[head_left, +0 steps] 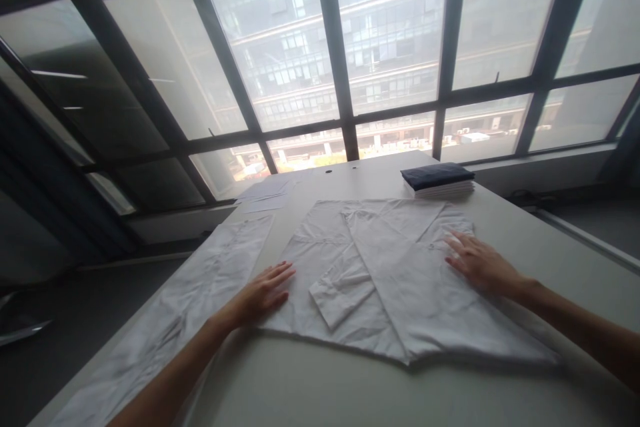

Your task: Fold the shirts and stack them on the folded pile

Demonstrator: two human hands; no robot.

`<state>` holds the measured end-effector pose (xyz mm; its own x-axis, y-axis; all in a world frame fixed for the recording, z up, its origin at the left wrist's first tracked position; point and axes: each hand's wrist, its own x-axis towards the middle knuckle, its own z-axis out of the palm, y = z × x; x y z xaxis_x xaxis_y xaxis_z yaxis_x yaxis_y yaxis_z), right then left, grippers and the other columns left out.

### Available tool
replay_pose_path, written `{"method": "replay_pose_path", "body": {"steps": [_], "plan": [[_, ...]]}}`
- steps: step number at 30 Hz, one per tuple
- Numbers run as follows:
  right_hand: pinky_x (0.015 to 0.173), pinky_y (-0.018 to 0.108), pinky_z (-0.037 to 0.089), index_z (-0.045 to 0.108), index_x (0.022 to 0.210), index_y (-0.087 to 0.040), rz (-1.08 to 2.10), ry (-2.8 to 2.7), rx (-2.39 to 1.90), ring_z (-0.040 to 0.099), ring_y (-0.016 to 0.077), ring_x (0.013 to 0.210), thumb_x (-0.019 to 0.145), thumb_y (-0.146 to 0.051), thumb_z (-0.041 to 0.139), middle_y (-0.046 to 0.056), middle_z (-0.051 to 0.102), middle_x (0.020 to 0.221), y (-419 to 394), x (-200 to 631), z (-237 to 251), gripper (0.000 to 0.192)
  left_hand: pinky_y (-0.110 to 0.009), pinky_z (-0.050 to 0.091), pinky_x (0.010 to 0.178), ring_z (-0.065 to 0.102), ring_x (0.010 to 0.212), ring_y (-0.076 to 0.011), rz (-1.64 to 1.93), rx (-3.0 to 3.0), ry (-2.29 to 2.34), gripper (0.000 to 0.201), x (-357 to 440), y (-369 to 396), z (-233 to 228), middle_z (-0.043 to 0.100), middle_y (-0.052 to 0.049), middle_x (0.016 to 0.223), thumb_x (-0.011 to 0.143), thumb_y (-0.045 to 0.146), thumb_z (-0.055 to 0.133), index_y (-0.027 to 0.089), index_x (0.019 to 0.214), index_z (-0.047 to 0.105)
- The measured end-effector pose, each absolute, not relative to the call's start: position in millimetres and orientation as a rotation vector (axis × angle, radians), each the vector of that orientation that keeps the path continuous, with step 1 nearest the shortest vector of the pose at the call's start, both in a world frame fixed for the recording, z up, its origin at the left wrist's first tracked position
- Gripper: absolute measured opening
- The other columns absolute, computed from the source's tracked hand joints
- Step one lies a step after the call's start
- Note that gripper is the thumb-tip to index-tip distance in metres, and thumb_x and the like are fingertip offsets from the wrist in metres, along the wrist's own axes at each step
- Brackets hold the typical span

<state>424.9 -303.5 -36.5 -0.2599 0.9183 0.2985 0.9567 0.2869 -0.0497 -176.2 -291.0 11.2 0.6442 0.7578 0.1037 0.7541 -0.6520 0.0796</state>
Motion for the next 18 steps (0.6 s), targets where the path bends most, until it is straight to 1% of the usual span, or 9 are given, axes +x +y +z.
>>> {"method": "replay_pose_path", "body": {"steps": [2, 6, 9, 12, 15, 16, 18], "plan": [[0.114, 0.056, 0.038, 0.055, 0.142, -0.012, -0.195, -2.313, -1.735, 0.043, 0.0363, 0.144, 0.101, -0.044, 0.038, 0.021, 0.049, 0.153, -305.3, 422.9, -41.1, 0.055, -0.054, 0.034, 0.118, 0.041, 0.146, -0.0328, 0.129, 2.84, 1.333, 0.051, -181.1, -288.8, 3.2, 0.044, -0.014, 0.158, 0.104, 0.039, 0.046, 0.024, 0.152, 0.05], [0.115, 0.059, 0.036, 0.054, 0.145, -0.015, -0.173, -2.342, -1.732, 0.046, 0.0348, 0.142, 0.102, -0.043, 0.035, 0.018, 0.049, 0.154, -305.1, 426.6, -45.3, 0.054, -0.06, 0.025, 0.12, 0.036, 0.149, -0.0308, 0.07, 2.808, 1.407, 0.052, -184.4, -291.2, -7.6, 0.039, -0.011, 0.161, 0.107, 0.043, 0.038, 0.028, 0.156, 0.043], [0.116, 0.06, 0.033, 0.05, 0.148, -0.015, -0.126, -2.346, -1.696, 0.043, 0.0341, 0.144, 0.103, -0.043, 0.033, 0.018, 0.045, 0.157, -300.9, 433.8, -46.7, 0.056, -0.059, 0.028, 0.119, 0.036, 0.149, -0.0312, 0.092, 2.784, 1.437, 0.053, -181.6, -300.6, -13.8, 0.04, -0.012, 0.161, 0.106, 0.046, 0.037, 0.028, 0.156, 0.042], [0.117, 0.06, 0.032, 0.047, 0.15, -0.014, -0.083, -2.357, -1.652, 0.041, 0.0339, 0.145, 0.104, -0.042, 0.034, 0.019, 0.044, 0.157, -293.8, 442.1, -46.0, 0.056, -0.06, 0.031, 0.117, 0.036, 0.148, -0.0341, 0.117, 2.761, 1.491, 0.054, -174.7, -314.0, -16.6, 0.042, -0.014, 0.159, 0.105, 0.048, 0.039, 0.026, 0.155, 0.045], [0.116, 0.057, 0.034, 0.051, 0.147, -0.014, -0.072, -2.358, -1.533, 0.043, 0.0339, 0.144, 0.103, -0.041, 0.038, 0.018, 0.046, 0.156, -290.6, 448.6, -39.8, 0.053, -0.064, 0.029, 0.117, 0.035, 0.149, -0.0366, 0.151, 2.749, 1.446, 0.053, -169.0, -326.8, -9.2, 0.043, -0.014, 0.158, 0.104, 0.047, 0.043, 0.026, 0.152, 0.05], [0.116, 0.055, 0.036, 0.055, 0.144, -0.015, -0.064, -2.353, -1.475, 0.044, 0.0335, 0.143, 0.102, -0.041, 0.041, 0.018, 0.048, 0.155, -292.4, 450.1, -36.0, 0.051, -0.062, 0.03, 0.117, 0.035, 0.149, -0.0364, 0.175, 2.742, 1.399, 0.052, -168.4, -330.5, -4.1, 0.043, -0.014, 0.158, 0.103, 0.048, 0.047, 0.028, 0.151, 0.052], [0.113, 0.052, 0.041, 0.064, 0.134, -0.018, -0.017, -2.348, -1.363, 0.05, 0.0324, 0.137, 0.102, -0.041, 0.044, 0.016, 0.053, 0.15, -302.2, 451.2, -25.8, 0.044, -0.055, 0.036, 0.117, 0.037, 0.148, -0.0341, 0.222, 2.709, 1.287, 0.051, -169.4, -336.8, 8.3, 0.045, -0.012, 0.158, 0.099, 0.049, 0.056, 0.031, 0.147, 0.055]]}}
